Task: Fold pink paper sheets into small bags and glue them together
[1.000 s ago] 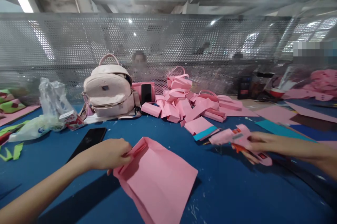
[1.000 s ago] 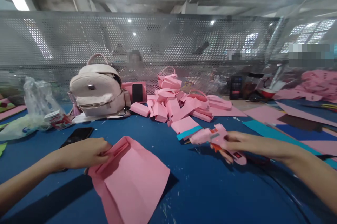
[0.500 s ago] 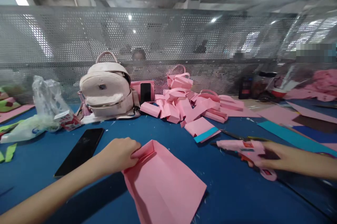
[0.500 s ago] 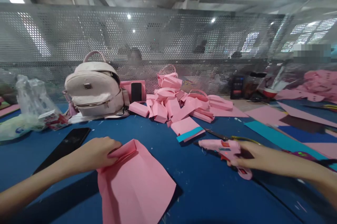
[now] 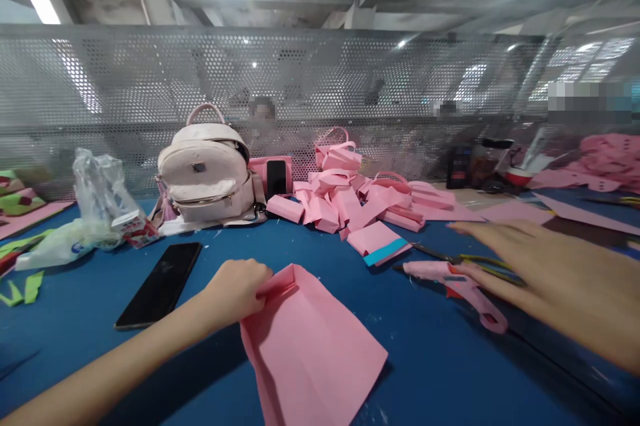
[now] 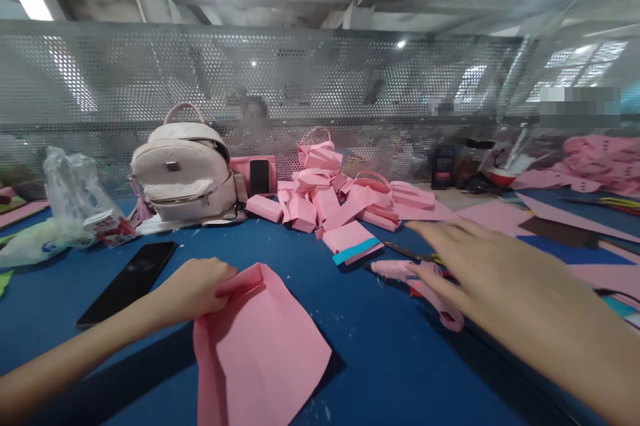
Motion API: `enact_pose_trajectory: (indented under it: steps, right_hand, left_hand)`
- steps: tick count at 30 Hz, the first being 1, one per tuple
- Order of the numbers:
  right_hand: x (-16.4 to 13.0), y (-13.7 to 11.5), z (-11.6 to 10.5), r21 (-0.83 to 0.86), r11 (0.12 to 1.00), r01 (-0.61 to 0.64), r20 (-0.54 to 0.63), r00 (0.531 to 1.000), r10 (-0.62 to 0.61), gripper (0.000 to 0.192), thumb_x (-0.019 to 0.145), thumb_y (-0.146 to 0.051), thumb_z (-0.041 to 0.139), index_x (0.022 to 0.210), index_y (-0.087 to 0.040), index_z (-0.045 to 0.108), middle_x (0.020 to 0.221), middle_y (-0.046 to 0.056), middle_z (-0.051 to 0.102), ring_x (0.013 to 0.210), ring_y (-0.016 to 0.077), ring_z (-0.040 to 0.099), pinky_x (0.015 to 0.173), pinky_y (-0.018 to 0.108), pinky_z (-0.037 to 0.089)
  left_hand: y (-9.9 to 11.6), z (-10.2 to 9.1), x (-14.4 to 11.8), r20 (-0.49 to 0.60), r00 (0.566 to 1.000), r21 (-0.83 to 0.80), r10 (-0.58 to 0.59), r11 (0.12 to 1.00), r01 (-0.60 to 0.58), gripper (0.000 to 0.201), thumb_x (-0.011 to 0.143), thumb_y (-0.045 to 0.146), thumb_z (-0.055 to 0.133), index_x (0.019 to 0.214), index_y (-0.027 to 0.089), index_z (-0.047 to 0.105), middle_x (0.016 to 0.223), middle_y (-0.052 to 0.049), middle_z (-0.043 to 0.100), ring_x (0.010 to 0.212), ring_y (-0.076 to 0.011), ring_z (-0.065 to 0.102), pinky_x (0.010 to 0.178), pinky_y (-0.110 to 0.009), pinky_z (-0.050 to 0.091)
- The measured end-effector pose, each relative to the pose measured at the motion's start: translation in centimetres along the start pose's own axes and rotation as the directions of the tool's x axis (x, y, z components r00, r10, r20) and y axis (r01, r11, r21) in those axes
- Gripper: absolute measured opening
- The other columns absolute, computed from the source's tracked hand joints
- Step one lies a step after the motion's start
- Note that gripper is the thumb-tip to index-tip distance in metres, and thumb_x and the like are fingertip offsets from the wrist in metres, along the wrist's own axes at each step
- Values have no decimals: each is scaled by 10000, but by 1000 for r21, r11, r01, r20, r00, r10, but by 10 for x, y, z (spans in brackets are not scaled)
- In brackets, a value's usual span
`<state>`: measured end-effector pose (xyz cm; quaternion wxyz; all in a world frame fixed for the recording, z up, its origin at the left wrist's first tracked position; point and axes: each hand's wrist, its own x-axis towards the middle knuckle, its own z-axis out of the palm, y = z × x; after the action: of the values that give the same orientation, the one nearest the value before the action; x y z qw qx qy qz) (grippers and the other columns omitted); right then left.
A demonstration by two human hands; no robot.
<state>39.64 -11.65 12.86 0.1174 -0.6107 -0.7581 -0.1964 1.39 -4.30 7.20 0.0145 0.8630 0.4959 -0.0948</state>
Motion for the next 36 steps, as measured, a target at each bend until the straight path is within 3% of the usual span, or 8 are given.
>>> enact_pose_trajectory:
  steps: [3,7,11,13,18,29,36]
  right_hand:
    - [18,-56,-16,122,978,167,-7,986,-167,371,949,-467,446,1237,-303,613,1271,70,663,1171,330,601,958,473,472]
    - [52,-132,-8,339,882,327,188,895,-404,260,921,-287,545,1141,-218,666,1157,79,699,1044,243,654,886,369,501]
    - [84,-180,18,243,874,421,451,748,-486,219,889,-293,580,1046,-213,710,1012,76,742,975,262,685,696,300,469]
    - [94,-194,28,213,871,443,488,724,-488,170,848,-270,622,950,-190,731,966,92,750,921,273,702,632,283,434]
    - [101,-207,39,182,866,466,523,700,-486,241,730,-203,716,970,-186,736,971,93,756,927,286,707,584,277,393]
    - [97,-196,47,210,842,497,538,660,-524,169,735,-130,704,898,-164,734,933,97,754,922,266,707,596,269,385]
    - [94,-198,46,259,847,463,552,649,-524,237,715,-58,685,928,-153,727,965,121,745,956,277,696,653,279,412]
  left_hand:
    - [8,-3,-2,-12,999,4,43,999,-43,175,785,175,541,837,207,704,882,-107,755,851,-323,731,676,-351,530]
    - [18,-3,-3,-41,997,11,58,998,-57,203,810,175,544,893,208,726,907,-120,759,893,-327,730,709,-352,535]
    - [22,-1,-4,-48,999,7,24,1000,-23,204,835,239,551,901,192,739,907,-149,760,866,-335,736,702,-354,540]
    - [21,-1,-5,-57,998,1,14,1000,-14,217,849,284,546,906,198,737,913,-145,762,852,-328,739,699,-346,540]
    - [19,1,-6,-60,998,-9,19,1000,-20,201,822,222,541,906,217,724,936,-119,769,875,-329,739,689,-339,537]
    - [8,-7,-18,77,996,14,34,999,-35,260,727,76,572,911,195,712,938,-120,759,929,-317,728,710,-319,536]
    - [15,-4,-25,78,997,40,-19,999,15,258,765,72,544,924,190,709,937,-128,764,917,-323,733,707,-332,533]
